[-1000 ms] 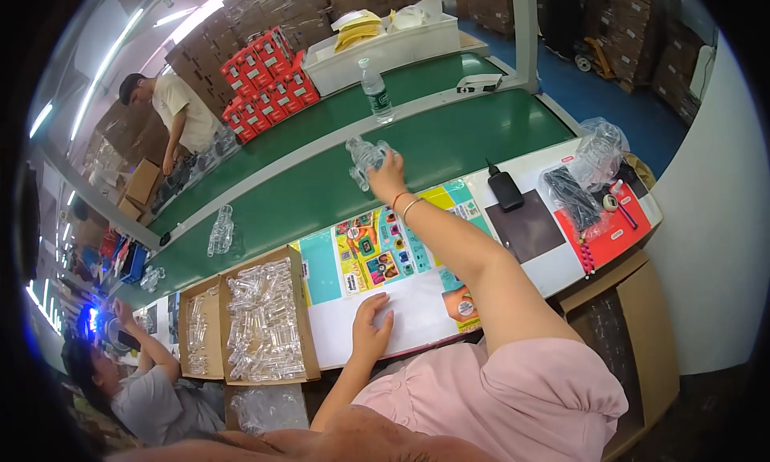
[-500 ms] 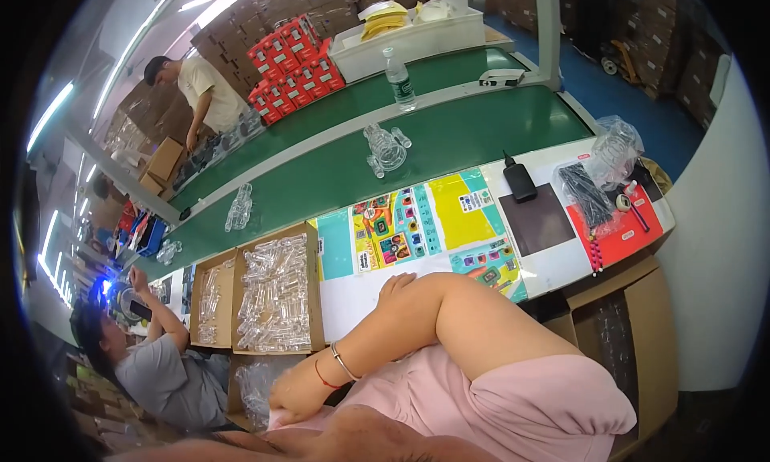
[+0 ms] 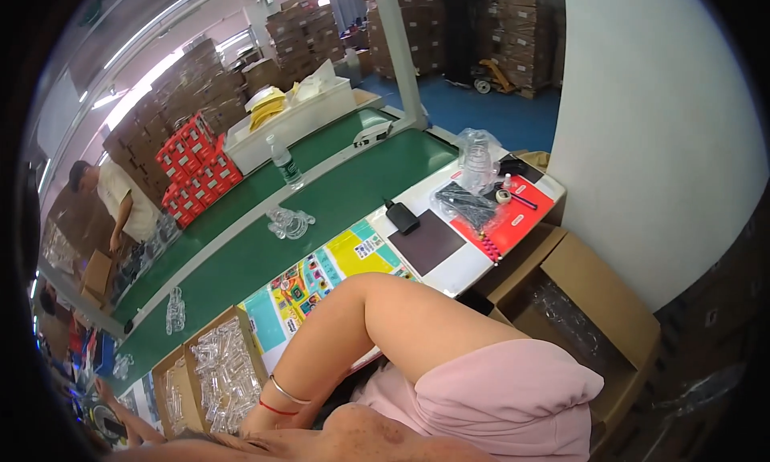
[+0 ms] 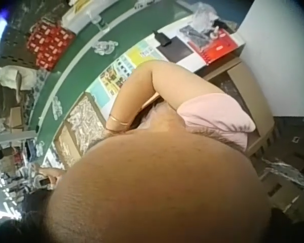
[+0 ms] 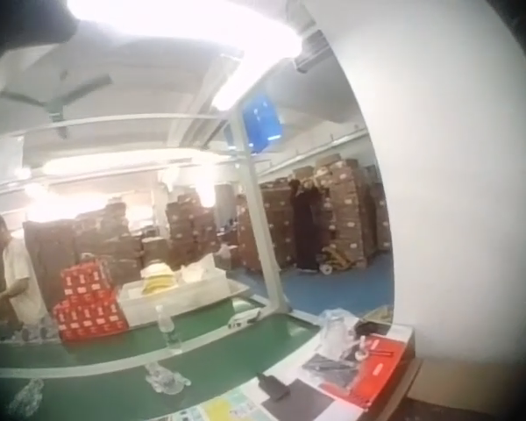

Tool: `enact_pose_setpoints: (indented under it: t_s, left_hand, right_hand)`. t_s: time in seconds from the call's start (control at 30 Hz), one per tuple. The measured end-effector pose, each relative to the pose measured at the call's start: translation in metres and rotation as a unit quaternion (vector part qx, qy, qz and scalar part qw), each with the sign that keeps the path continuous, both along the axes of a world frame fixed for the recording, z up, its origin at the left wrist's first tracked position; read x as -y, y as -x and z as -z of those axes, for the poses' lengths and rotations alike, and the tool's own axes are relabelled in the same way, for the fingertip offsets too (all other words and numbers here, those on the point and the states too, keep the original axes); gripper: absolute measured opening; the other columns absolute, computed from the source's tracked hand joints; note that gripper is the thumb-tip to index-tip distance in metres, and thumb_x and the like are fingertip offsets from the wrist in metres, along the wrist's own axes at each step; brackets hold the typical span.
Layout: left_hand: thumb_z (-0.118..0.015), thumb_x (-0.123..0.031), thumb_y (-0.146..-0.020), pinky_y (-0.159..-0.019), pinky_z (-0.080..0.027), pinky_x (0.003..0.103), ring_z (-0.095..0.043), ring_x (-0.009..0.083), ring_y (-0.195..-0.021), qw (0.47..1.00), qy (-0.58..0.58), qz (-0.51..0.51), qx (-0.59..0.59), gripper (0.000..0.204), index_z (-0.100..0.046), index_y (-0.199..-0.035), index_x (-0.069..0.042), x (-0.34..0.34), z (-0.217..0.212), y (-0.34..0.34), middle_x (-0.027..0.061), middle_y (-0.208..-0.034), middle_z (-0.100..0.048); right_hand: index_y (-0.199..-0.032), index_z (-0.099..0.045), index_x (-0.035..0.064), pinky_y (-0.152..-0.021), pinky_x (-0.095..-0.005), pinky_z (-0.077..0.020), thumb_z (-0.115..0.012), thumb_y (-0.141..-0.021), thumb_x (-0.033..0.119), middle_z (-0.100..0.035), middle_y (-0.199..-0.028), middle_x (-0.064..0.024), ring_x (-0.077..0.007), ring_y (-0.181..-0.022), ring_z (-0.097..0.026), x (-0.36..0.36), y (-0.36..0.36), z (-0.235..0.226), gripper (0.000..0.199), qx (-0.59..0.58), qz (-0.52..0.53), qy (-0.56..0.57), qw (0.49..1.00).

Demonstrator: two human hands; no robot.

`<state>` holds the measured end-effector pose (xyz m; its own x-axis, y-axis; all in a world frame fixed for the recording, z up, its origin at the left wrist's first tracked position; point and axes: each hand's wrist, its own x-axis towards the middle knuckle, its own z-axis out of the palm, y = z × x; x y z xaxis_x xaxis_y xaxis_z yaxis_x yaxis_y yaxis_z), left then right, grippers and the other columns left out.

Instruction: The recorder is assembling and inspecting small glass jugs and plastic components at a factory workstation, using a handheld air blower to clean parts.

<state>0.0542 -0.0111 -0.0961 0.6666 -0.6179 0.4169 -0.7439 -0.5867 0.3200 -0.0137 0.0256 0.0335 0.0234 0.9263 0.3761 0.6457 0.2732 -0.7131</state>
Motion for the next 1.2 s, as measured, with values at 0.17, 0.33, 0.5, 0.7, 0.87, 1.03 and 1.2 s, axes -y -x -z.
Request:
enact_pose_setpoints:
  t_s: [0.17,0.33,0.5,0.7,0.87,1.03,1.2]
  left_hand:
    - [-0.056,-0.018,-0.072,-0.099,-0.026,0.045,-0.037,0.0368,-0.114,0.998,0.017,-0.048,-0.037,0.04,-0.05,-0.107,0.001,0.005,-0.003,0.008,0.0207,-0.119,-0.044]
    - [-0.055,-0.016,-0.072,-0.098,-0.027,0.045,-0.037,0.0368,-0.114,0.991,0.033,-0.109,-0.07,0.039,-0.05,-0.107,0.001,0.008,-0.007,0.015,0.0204,-0.118,-0.044]
    - [-0.055,-0.016,-0.073,-0.097,-0.028,0.045,-0.039,0.0363,-0.112,0.997,-0.02,-0.055,0.041,0.039,-0.05,-0.109,-0.001,0.003,-0.024,0.02,0.017,-0.117,-0.046]
    - [-0.055,-0.018,-0.074,-0.096,-0.028,0.046,-0.039,0.0351,-0.112,0.999,0.037,-0.029,-0.023,0.04,-0.051,-0.11,-0.002,0.001,-0.014,0.019,0.0157,-0.115,-0.047]
    - [-0.054,-0.02,-0.073,-0.096,-0.03,0.045,-0.041,0.0336,-0.112,0.998,-0.056,-0.023,0.034,0.039,-0.054,-0.107,-0.001,0.007,-0.002,0.008,0.017,-0.114,-0.048]
    - [-0.053,-0.02,-0.074,-0.095,-0.033,0.042,-0.043,0.0327,-0.11,0.988,-0.125,-0.007,0.092,0.037,-0.055,-0.106,-0.001,0.005,-0.04,0.027,0.0167,-0.114,-0.049]
    - [-0.054,-0.02,-0.074,-0.092,-0.035,0.042,-0.046,0.0319,-0.107,0.986,-0.159,0.005,0.054,0.037,-0.055,-0.106,-0.002,0.006,-0.049,0.026,0.016,-0.112,-0.051]
  right_hand:
    - [-0.075,-0.06,-0.0013,-0.067,-0.0401,-0.0442,-0.054,-0.082,0.023,-0.058,-0.072,-0.019,-0.0328,-0.072,-0.056,-0.018,0.021,0.004,0.026,0.002,0.01,-0.01,1.0]
    - [-0.074,-0.06,-0.0024,-0.064,-0.0411,-0.0445,-0.054,-0.081,0.024,-0.058,-0.07,-0.0208,-0.0347,-0.069,-0.056,-0.024,0.056,0.019,0.028,0.005,0.008,-0.022,1.0]
    - [-0.073,-0.06,-0.0036,-0.06,-0.0421,-0.0448,-0.054,-0.08,0.025,-0.058,-0.069,-0.0226,-0.0366,-0.066,-0.056,0.02,0.046,-0.019,0.03,0.005,0.002,-0.029,1.0]
    - [-0.077,-0.061,0.0018,-0.065,-0.0367,-0.0453,-0.063,-0.074,0.019,-0.058,-0.076,-0.0153,-0.0284,-0.073,-0.056,-0.018,0.051,0.036,0.018,0.307,0.243,-0.605,0.693]
    - [-0.082,-0.057,-0.0044,-0.068,-0.0376,-0.0451,-0.058,-0.081,0.029,-0.058,-0.079,-0.0211,-0.0321,-0.075,-0.056,-0.007,0.047,0.029,0.034,0.283,0.194,-0.602,0.721]
    - [-0.081,-0.057,-0.0038,-0.069,-0.0376,-0.0449,-0.057,-0.082,0.028,-0.058,-0.078,-0.0202,-0.0316,-0.075,-0.056,-0.006,0.062,0.026,0.032,0.257,0.139,-0.568,0.769]
    - [-0.08,-0.057,-0.0031,-0.07,-0.0377,-0.0446,-0.057,-0.082,0.027,-0.057,-0.077,-0.0193,-0.0312,-0.075,-0.056,0.019,0.066,0.004,0.03,0.232,0.092,-0.522,0.815]
